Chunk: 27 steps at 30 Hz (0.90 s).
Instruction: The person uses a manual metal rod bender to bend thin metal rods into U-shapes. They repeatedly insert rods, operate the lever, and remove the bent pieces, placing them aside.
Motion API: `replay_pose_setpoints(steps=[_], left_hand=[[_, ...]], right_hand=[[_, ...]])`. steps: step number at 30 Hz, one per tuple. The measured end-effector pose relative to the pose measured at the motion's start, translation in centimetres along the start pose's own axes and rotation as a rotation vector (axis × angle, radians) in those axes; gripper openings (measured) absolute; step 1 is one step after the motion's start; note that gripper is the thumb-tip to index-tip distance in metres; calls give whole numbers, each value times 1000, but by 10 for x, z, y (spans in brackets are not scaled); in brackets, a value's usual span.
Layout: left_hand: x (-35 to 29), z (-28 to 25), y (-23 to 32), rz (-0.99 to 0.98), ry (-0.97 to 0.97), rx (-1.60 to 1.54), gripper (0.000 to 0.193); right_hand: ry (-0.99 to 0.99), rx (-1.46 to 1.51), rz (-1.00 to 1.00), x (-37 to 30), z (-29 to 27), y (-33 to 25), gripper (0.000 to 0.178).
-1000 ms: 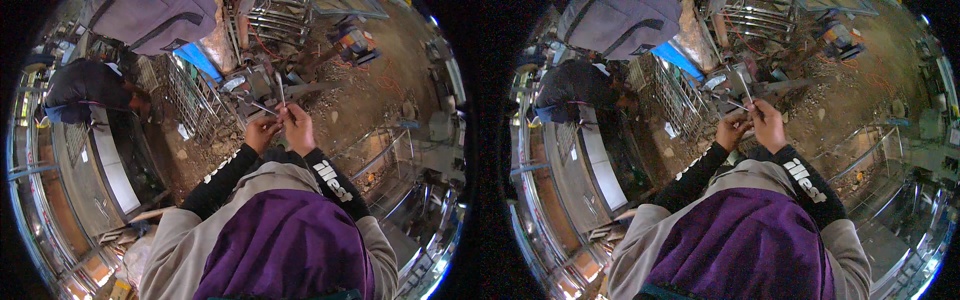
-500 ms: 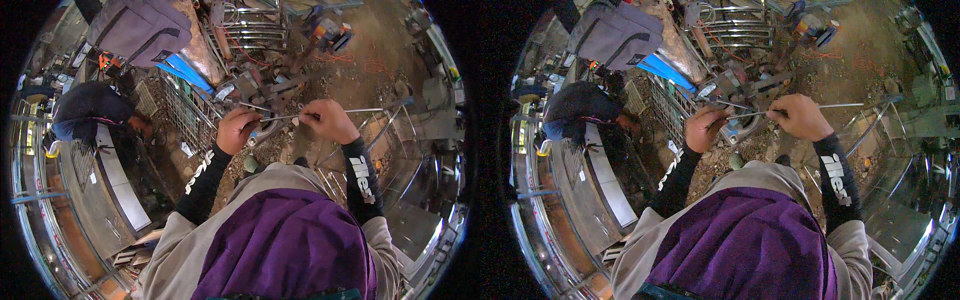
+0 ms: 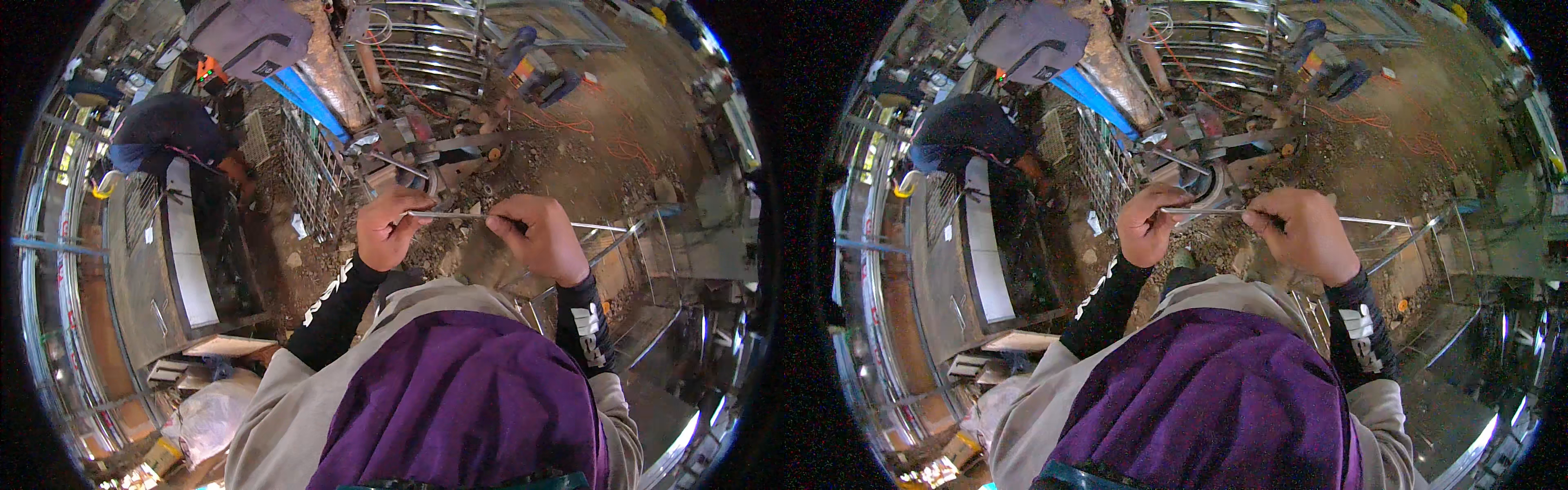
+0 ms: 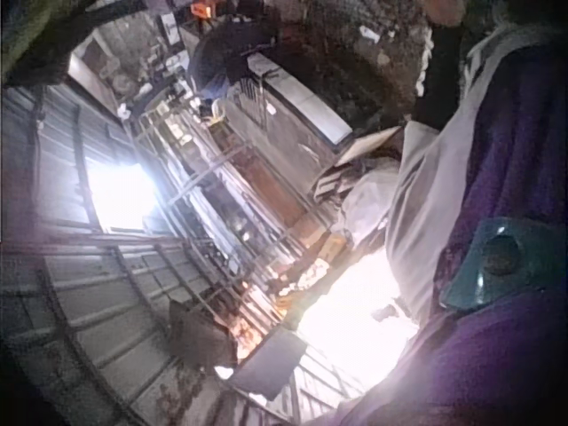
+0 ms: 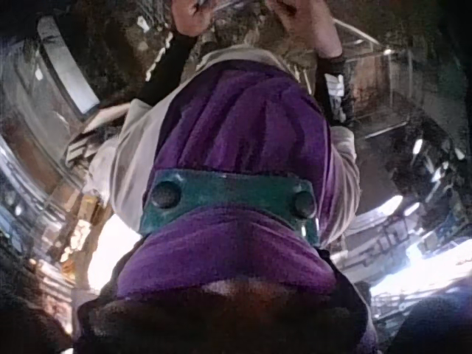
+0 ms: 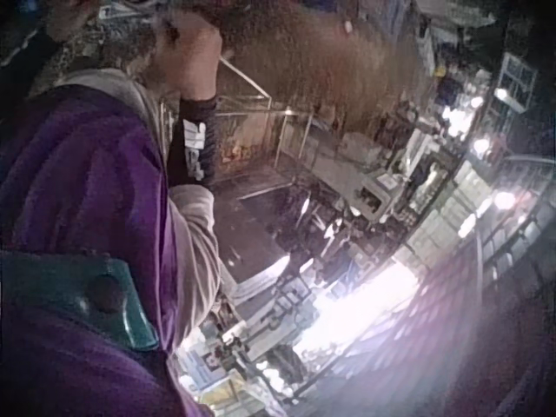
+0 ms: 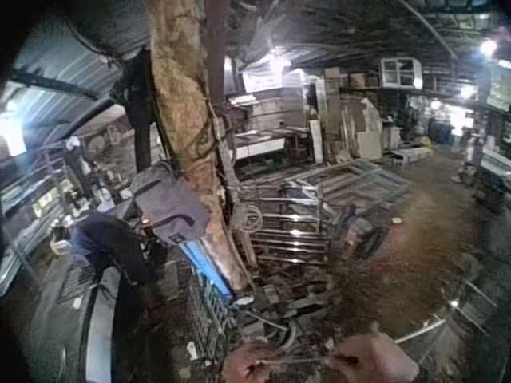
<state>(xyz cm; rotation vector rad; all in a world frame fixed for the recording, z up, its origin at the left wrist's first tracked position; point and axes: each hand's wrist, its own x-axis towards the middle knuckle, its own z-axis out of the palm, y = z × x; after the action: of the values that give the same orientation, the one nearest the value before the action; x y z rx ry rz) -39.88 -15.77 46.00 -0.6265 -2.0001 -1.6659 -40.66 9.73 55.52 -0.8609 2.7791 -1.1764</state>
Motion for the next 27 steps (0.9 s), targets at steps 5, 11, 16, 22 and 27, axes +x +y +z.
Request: replay_pose_setpoints(steps=[5,11,16,22,27], left_hand=[[-16,8,22,56,7,243,29],[-30,28,26,-33,17,78,22],[-48,40,29,-294,61,-185,26],[-42,63,32,-343,268,-458,31],[-30,74,21,-366,359,-623,28]], right_hand=[[4,-76,-101,-16,-13,6,16],[-51,-25,-136,-23,-24,20,18],[-74,77,-50,-31,-16,26,18],[-127,143,-20,-44,-1,36,18],[-27,225,-52,-59,7,29,21]])
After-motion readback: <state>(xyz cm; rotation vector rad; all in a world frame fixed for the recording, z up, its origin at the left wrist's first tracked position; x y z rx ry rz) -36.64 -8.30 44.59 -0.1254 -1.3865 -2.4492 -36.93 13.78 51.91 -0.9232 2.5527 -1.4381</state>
